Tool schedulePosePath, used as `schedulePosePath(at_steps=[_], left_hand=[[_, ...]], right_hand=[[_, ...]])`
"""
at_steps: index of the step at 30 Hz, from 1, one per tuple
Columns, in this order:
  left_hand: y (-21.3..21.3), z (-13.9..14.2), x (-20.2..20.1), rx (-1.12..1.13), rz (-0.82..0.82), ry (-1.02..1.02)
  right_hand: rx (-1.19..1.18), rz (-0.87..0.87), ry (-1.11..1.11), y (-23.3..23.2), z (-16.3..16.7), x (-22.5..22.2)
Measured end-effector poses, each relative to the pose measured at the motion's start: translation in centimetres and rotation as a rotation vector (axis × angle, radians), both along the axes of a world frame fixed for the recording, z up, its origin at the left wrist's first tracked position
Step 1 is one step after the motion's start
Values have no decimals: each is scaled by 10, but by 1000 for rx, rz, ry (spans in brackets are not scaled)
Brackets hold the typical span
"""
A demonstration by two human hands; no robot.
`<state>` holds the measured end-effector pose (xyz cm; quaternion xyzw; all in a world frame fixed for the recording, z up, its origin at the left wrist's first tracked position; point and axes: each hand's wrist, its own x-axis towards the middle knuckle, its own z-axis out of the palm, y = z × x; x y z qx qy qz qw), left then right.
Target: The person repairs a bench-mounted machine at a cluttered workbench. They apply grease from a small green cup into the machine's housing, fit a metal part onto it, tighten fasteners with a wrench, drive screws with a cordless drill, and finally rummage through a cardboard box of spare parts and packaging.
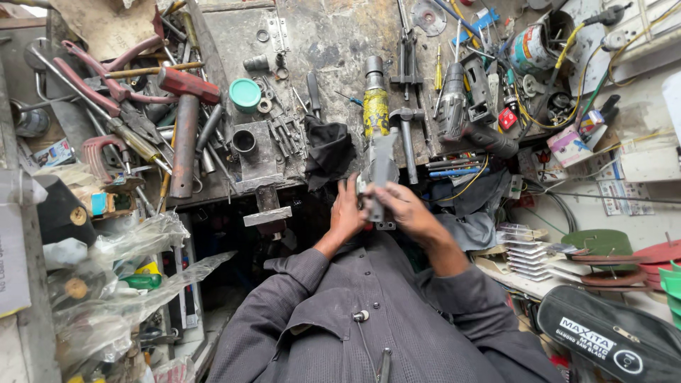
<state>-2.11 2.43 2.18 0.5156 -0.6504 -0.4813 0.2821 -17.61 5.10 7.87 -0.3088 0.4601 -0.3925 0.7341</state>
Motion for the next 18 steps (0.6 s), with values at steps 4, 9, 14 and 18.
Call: schedulePosePath(at_steps=[4,9,14,18], left_hand=[[-3,-3,-2,-13,48,-62],[-3,-11,-1,12,80,-82],[-4,-12,2,60,52,-249],[-4,-9,5,-172,35,-335]], right_hand=[[95,69,253,12,-3,-86],[150,320,362,3,-19,-114],[173,380,455,-22,-18,-112],[187,473,438,-33,-8,-120]])
